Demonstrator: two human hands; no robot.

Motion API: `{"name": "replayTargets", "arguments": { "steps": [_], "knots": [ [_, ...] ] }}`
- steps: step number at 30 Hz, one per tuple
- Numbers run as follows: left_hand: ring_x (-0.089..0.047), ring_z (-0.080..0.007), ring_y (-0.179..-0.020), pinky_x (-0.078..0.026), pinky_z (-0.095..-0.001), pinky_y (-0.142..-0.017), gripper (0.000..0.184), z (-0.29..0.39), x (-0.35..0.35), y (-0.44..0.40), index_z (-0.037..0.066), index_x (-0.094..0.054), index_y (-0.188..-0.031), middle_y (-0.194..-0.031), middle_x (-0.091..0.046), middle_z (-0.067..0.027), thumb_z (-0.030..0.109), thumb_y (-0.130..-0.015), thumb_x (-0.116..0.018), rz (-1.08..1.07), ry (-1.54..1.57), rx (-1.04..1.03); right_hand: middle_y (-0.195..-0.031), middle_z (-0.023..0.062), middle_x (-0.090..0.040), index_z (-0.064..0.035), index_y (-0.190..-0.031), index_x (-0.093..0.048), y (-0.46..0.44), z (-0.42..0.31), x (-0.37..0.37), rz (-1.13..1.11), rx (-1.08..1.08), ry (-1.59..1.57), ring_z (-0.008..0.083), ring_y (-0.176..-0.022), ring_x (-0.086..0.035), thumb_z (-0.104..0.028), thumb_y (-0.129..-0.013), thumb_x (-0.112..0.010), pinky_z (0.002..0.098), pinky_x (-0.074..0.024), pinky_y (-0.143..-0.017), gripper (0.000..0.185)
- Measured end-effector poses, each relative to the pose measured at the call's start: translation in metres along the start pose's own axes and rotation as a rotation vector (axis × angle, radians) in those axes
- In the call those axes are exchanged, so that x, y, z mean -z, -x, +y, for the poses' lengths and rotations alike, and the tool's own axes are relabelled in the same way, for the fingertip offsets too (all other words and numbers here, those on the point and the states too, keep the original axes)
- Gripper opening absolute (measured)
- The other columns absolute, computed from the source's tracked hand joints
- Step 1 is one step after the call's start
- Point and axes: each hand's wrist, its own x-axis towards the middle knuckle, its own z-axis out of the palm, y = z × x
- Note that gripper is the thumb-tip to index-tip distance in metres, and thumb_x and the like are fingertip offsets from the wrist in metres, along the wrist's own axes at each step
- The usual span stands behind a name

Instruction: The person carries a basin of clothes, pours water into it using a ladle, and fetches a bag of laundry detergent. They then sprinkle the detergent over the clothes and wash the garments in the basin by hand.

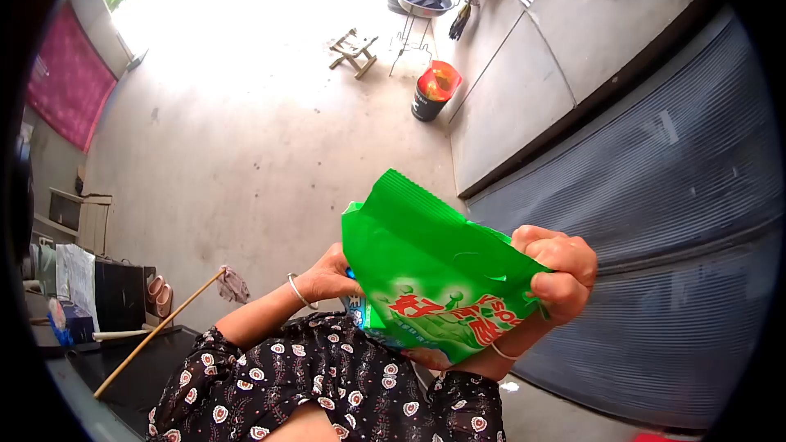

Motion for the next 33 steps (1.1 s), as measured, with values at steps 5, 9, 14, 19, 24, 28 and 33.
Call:
{"name": "replayTargets", "arguments": {
  "steps": [5, 9, 14, 19, 24, 28, 33],
  "knots": [
    [-0.054, -0.0229, -0.077, -0.045, -0.034, -0.07, 0.037, -0.009, 0.04, -0.081, 0.009, -0.064, -0.103, -0.083, -0.06, -0.0096, 0.014, -0.067, -0.072, 0.094, -0.033, 0.034, -0.041, 0.005, -0.036, -0.0005, -0.042, -0.038, -0.082, 0.056, 0.052, 0.137, -0.1, -0.047, 0.012, -0.044, -0.027, -0.008, -0.056, -0.048, 0.0271, -0.0215, -0.04, 0.018],
    [-0.055, -0.0205, -0.072, -0.045, -0.0316, -0.066, 0.032, -0.02, 0.103, -0.133, 0.008, -0.064, -0.103, -0.077, -0.06, -0.0094, 0.01, -0.071, -0.069, 0.133, -0.043, 0.012, -0.046, 0.003, -0.037, 0.0001, -0.045, -0.039, -0.154, 0.093, 0.056, 0.244, -0.235, 0.033, 0.0101, -0.048, -0.029, -0.007, -0.059, -0.049, 0.0246, -0.0238, -0.044, 0.019],
    [-0.056, -0.0151, -0.071, -0.045, -0.0281, -0.065, 0.027, -0.057, 0.19, -0.215, 0.005, -0.065, -0.1, -0.076, -0.06, -0.0087, 0.011, -0.074, -0.068, 0.138, 0.114, 0.1, -0.05, 0.0018, -0.038, 0.0, -0.049, -0.04, -0.244, 0.162, 0.074, 0.269, -0.285, 0.173, 0.0084, -0.052, -0.03, -0.005, -0.062, -0.053, 0.0231, -0.0252, -0.048, 0.019],
    [-0.056, -0.013, -0.074, -0.046, -0.0275, -0.068, 0.022, -0.063, 0.254, -0.227, 0.002, -0.065, -0.098, -0.079, -0.062, -0.0079, 0.011, -0.078, -0.066, 0.1, 0.216, 0.121, -0.074, 0.0054, -0.053, 0.0037, -0.078, -0.059, -0.28, 0.181, 0.051, 0.301, -0.19, 0.494, 0.012, -0.068, -0.045, -0.017, -0.079, -0.06, 0.0222, -0.0354, -0.069, 0.021],
    [-0.054, -0.0058, -0.07, -0.047, -0.0219, -0.062, 0.021, -0.08, 0.327, -0.258, -0.002, -0.064, -0.1, -0.079, -0.061, 0.0012, 0.008, -0.081, -0.062, 0.12, 0.474, 0.309, -0.137, 0.0149, -0.034, 0.0009, -0.135, -0.026, -0.257, 0.233, 0.09, 0.408, -0.139, 0.563, 0.0229, -0.116, -0.04, -0.057, -0.073, -0.062, 0.0389, -0.0289, -0.098, 0.092],
    [-0.058, -0.0098, -0.077, -0.049, -0.024, -0.07, 0.024, -0.119, 0.389, -0.308, -0.004, -0.063, -0.104, -0.088, -0.065, -0.0046, 0.007, -0.082, -0.06, 0.107, 0.516, 0.353, -0.139, 0.0104, -0.03, 0.0021, -0.137, -0.022, -0.244, 0.302, 0.047, 0.415, -0.566, 0.129, 0.0231, -0.128, -0.028, -0.051, -0.06, -0.076, 0.0358, -0.021, -0.106, 0.108],
    [-0.055, -0.0067, -0.071, -0.047, -0.0225, -0.065, 0.022, -0.153, 0.442, -0.339, -0.002, -0.064, -0.102, -0.083, -0.063, -0.0003, 0.008, -0.082, -0.06, 0.07, 0.554, 0.368, -0.122, 0.0069, -0.049, -0.0008, -0.126, -0.042, -0.245, 0.371, 0.012, 0.463, -0.629, 0.058, 0.0201, -0.112, -0.045, -0.038, -0.062, -0.08, 0.0337, -0.0349, -0.096, 0.083]
  ]
}}
